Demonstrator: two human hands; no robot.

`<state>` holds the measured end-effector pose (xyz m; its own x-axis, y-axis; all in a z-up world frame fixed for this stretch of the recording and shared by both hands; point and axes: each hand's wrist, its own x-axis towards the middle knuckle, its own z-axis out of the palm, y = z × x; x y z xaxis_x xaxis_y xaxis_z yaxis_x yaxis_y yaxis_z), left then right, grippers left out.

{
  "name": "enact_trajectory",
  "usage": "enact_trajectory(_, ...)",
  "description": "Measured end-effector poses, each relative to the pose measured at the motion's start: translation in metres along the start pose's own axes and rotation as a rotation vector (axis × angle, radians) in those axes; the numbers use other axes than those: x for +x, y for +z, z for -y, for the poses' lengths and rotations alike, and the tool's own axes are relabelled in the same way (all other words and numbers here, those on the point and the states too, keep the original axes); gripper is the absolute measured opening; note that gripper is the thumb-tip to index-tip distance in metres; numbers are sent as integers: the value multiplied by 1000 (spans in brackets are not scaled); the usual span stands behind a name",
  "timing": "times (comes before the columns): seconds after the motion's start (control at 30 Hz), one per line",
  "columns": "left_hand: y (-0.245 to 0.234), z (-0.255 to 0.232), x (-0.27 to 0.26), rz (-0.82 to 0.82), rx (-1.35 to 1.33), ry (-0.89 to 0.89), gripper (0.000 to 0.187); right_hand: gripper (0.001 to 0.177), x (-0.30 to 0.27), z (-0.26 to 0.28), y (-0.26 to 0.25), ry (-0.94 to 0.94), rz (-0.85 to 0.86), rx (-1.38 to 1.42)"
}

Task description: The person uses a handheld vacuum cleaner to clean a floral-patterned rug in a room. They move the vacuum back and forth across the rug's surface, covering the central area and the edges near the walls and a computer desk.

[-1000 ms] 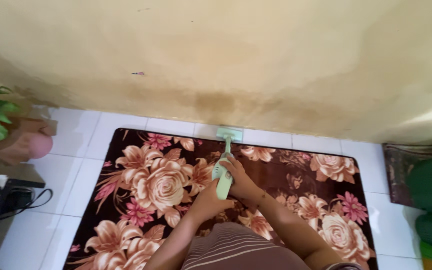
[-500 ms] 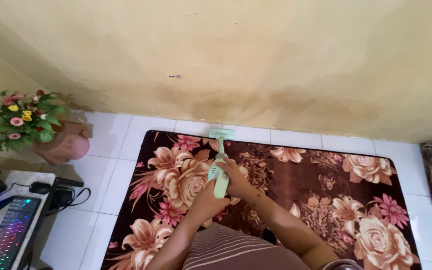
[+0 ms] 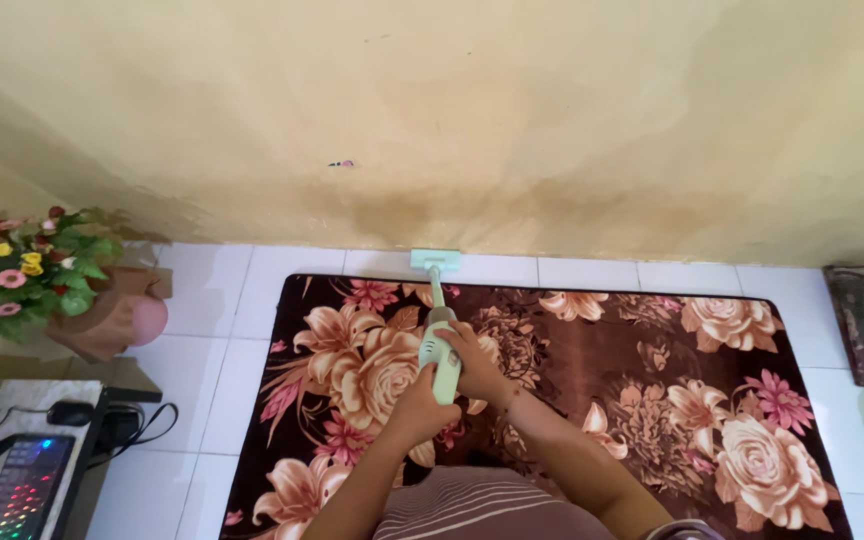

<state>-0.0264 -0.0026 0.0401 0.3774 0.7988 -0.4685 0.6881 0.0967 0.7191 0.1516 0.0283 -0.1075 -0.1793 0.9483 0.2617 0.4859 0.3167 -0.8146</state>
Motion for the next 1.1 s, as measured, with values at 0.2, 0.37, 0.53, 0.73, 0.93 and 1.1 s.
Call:
enact_trajectory(0.2,-12,-26,16,-4,17,101,96,75,23,6,-32,-58,10,51)
enact_trajectory(0.37,-31,-50,26,6,-16,66,93,78,49,0,-45,-157,7,137)
enact_trajectory(0.53,-40,-69,37,30,-24,48,97,71,62,-11,-59,-113,44,153)
enact_trajectory(0.73,-40,-59,37,50,-23,94,90,75,59,-9,-56,-77,21,106)
enact_trajectory(0.93,-52,-23,6,73,-85,9,76,82,45,19,-13,-106,-4,-20)
enact_trajectory(1.1,-88,37,-12,-75,43,83,71,86,58,45,62,-75,-133,-63)
